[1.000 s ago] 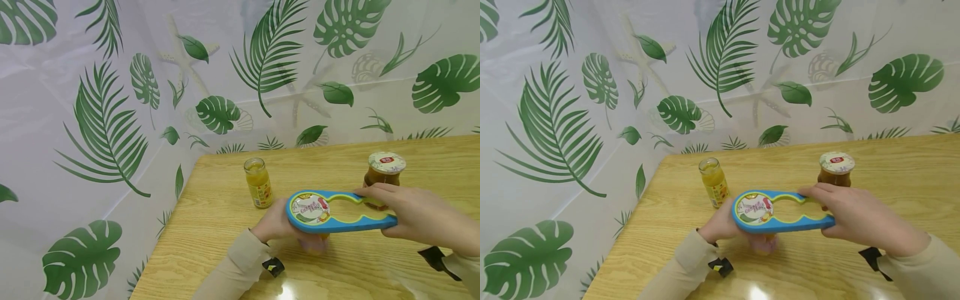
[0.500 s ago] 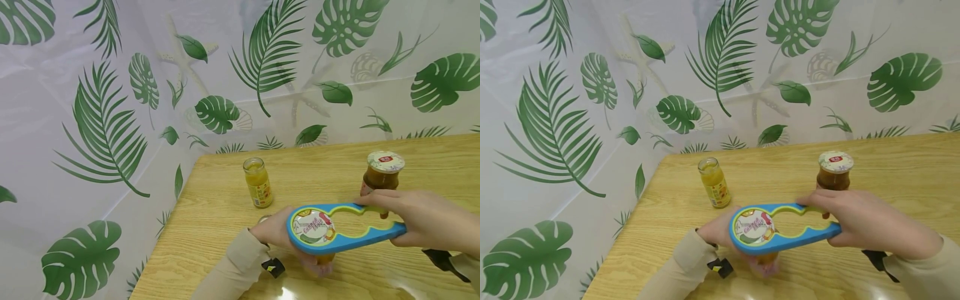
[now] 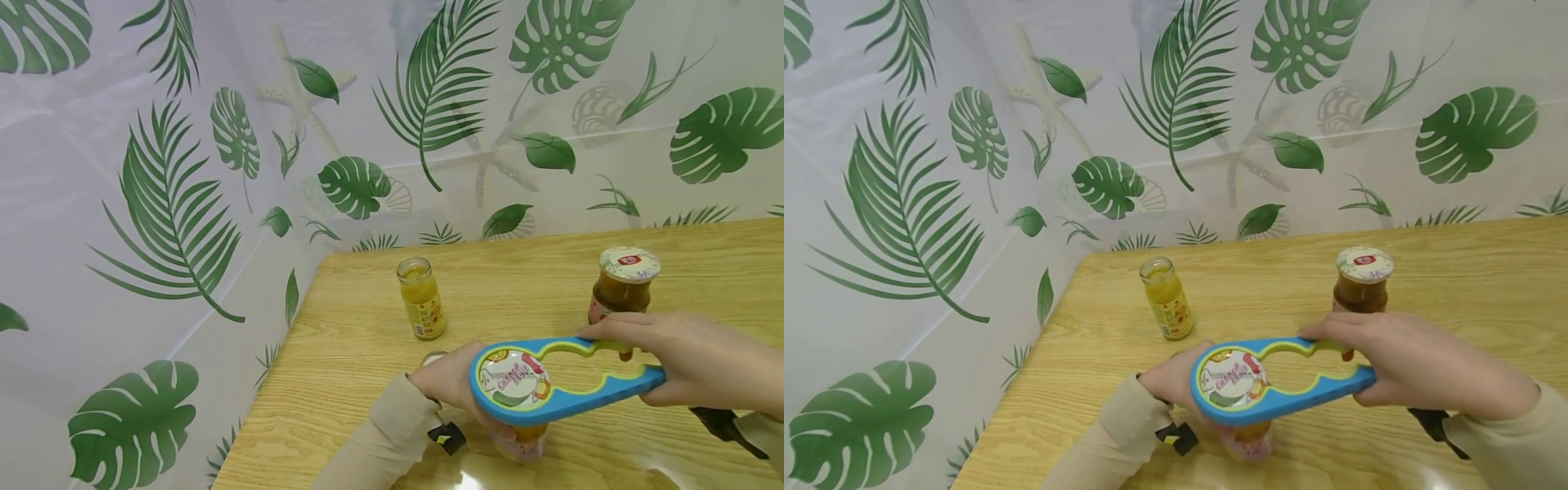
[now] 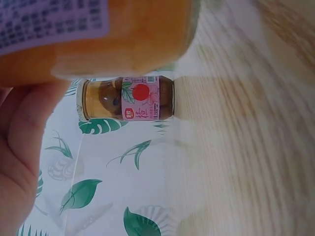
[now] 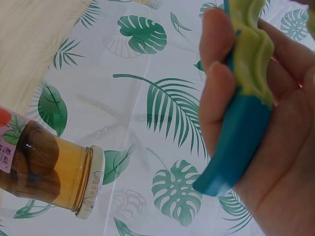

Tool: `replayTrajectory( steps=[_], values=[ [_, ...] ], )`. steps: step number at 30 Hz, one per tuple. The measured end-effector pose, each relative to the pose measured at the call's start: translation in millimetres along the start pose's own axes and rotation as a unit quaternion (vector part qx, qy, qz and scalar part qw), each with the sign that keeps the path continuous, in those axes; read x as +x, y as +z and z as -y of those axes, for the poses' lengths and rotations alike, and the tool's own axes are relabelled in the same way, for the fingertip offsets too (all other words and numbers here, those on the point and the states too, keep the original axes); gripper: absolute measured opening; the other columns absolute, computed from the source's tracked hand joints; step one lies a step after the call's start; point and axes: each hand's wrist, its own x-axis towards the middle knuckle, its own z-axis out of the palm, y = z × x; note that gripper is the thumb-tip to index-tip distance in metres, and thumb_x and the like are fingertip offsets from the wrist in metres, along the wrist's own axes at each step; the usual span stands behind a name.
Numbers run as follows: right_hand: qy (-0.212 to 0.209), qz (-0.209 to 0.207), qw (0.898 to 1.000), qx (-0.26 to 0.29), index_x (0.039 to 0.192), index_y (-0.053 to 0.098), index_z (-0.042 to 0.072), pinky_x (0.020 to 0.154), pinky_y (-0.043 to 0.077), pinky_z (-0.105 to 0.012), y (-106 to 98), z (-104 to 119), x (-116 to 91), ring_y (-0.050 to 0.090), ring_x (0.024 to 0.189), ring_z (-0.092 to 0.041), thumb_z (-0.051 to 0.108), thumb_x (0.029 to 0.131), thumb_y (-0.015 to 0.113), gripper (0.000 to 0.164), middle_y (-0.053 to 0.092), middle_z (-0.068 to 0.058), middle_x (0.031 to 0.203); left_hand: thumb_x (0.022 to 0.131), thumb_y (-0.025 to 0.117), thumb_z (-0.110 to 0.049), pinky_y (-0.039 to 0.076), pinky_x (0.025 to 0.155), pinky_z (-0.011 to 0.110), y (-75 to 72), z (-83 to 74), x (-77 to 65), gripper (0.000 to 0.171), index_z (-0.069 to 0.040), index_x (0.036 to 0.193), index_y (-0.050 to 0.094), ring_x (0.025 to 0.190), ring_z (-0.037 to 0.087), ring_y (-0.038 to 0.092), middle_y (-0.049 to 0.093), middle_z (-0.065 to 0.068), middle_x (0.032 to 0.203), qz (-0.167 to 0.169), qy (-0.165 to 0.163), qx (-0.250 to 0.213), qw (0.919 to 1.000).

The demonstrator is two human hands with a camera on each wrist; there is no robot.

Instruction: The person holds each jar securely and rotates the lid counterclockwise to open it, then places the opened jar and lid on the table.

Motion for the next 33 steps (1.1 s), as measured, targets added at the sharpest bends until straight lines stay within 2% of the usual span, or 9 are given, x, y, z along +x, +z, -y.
replayTrajectory(
  steps=[5, 10, 17, 21, 27, 33],
  values=[
    [-0.007, -0.01, 1.0, -0.004, 0.119, 0.051, 0.016, 0.047, 0.037, -0.018, 0, -1, 0, 0.047, 0.067, 0.002, 0.011, 0.053, 0.078, 0.071, 0.055, 0.013, 0.091, 0.056, 0.07, 0.022, 0.043, 0.086, 0.025, 1.1, 0.1, -0.3, 0.061, 0.016, 0.111, 0.046, 0.087, -0.005, 0.051, 0.051, 0.034, 0.104, -0.002, 0.005, -0.009, 0.9999],
    [-0.011, -0.019, 1.0, -0.004, 0.119, 0.051, 0.015, 0.048, 0.038, -0.018, 1, -3, -1, 0.049, 0.068, 0.002, 0.01, 0.052, 0.078, 0.072, 0.056, 0.01, 0.094, 0.055, 0.072, 0.021, 0.042, 0.087, 0.024, 2.1, 5.2, 1.2, 0.065, 0.013, 0.114, 0.045, 0.09, -0.002, 0.052, 0.053, 0.029, 0.107, -0.011, 0.002, -0.008, 0.9999],
    [-0.003, -0.009, 1.0, 0.0, 0.12, 0.05, 0.015, 0.048, 0.038, -0.018, 1, -3, -1, 0.049, 0.069, 0.001, 0.01, 0.053, 0.077, 0.072, 0.056, 0.008, 0.096, 0.054, 0.076, 0.015, 0.042, 0.085, 0.021, 0.8, 17.4, 3.8, 0.067, 0.007, 0.114, 0.048, 0.091, 0.0, 0.052, 0.058, 0.017, 0.107, -0.014, -0.008, 0.04, 0.9991],
    [-0.01, -0.017, 1.0, -0.006, 0.119, 0.051, 0.016, 0.047, 0.038, -0.018, 0, -2, -1, 0.049, 0.068, 0.002, 0.01, 0.053, 0.077, 0.071, 0.056, 0.011, 0.093, 0.054, 0.077, 0.014, 0.043, 0.085, 0.022, 0.5, 22.8, 4.5, 0.067, 0.007, 0.114, 0.048, 0.091, 0.001, 0.053, 0.058, 0.016, 0.106, -0.015, -0.011, 0.042, 0.9989],
    [-0.006, -0.013, 1.0, -0.003, 0.12, 0.05, 0.015, 0.048, 0.038, -0.019, 0, -3, -1, 0.049, 0.069, 0.001, 0.01, 0.053, 0.077, 0.072, 0.056, 0.01, 0.094, 0.054, 0.075, 0.017, 0.041, 0.087, 0.023, 1.2, 8.7, 3.4, 0.068, 0.009, 0.115, 0.046, 0.093, 0.0, 0.051, 0.055, 0.022, 0.108, -0.017, 0.002, 0.022, 0.9996],
    [-0.029, -0.039, 0.999, 0.009, 0.123, 0.046, 0.014, 0.048, 0.038, -0.018, 1, -8, -2, 0.048, 0.07, 0.003, 0.005, 0.055, 0.075, 0.074, 0.054, 0.004, 0.1, 0.053, 0.074, 0.02, 0.036, 0.093, 0.025, 2.0, -2.4, 4.8, 0.077, 0.011, 0.12, 0.038, 0.101, 0.0, 0.045, 0.047, 0.026, 0.115, -0.035, 0.03, 0.008, 0.9989]
  ],
)
